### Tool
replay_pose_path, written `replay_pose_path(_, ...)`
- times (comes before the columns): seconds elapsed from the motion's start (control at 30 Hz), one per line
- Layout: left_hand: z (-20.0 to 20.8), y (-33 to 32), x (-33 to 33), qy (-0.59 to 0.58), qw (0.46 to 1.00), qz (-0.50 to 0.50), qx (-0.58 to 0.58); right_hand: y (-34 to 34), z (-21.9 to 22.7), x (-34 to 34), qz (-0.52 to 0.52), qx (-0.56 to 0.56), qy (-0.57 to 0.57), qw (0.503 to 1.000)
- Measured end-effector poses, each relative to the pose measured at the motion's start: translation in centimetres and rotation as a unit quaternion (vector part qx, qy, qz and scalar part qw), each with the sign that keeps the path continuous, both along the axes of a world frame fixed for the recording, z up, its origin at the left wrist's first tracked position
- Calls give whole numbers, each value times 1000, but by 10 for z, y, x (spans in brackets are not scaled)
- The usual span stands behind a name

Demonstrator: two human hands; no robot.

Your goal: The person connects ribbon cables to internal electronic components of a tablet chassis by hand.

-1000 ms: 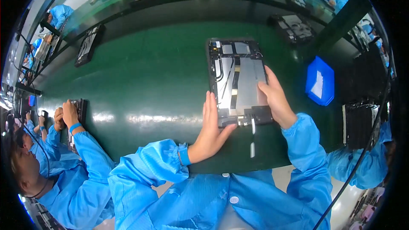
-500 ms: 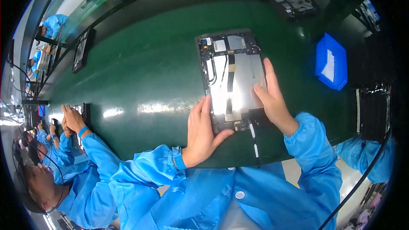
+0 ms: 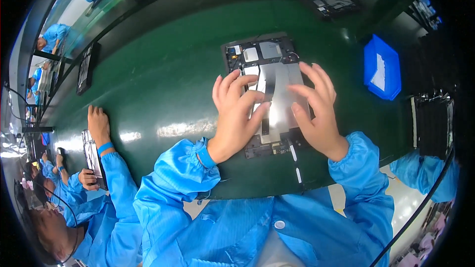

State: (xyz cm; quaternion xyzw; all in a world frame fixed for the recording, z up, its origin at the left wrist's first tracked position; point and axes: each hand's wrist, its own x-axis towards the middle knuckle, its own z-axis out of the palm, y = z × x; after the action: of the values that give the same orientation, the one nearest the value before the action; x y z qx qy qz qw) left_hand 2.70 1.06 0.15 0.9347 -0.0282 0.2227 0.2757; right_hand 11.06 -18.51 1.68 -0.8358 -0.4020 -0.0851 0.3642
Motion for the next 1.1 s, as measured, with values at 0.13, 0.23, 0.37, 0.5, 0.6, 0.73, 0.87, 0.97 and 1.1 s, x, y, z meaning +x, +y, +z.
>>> replay_pose_path(0.13, -6, 13, -22, -146, 985, -73, 51, 1, 3, 0, 110, -20, 58, 992)
replay_pose_path(0.23, -11, 16, -31, -245, 951, -124, 139, 6, 2, -9, 141, 16, 114, 983)
replay_pose_path(0.37, -8, 20, -31, -271, 912, -200, 232, 11, 8, -11, 185, -15, 120, 975)
replay_pose_path(0.5, -7, 21, -29, -259, 911, -222, 230, 14, 4, -8, 186, -45, 102, 976)
replay_pose_path(0.6, -10, 21, -29, -268, 905, -245, 222, 17, 1, -6, 175, -24, 18, 984)
replay_pose_path(0.73, -11, 23, -29, -242, 935, -226, 127, 7, 15, 25, -8, -33, -79, 996)
replay_pose_path(0.87, -5, 20, 4, -135, 983, -125, -27, -75, 31, 80, -243, 78, -54, 965)
replay_pose_path(0.97, -9, 15, 23, -87, 987, -84, -107, -140, 31, 106, -377, 22, -107, 920)
replay_pose_path(1.1, -15, 14, 24, -44, 991, -63, -107, -155, 21, 119, -415, -65, -118, 900)
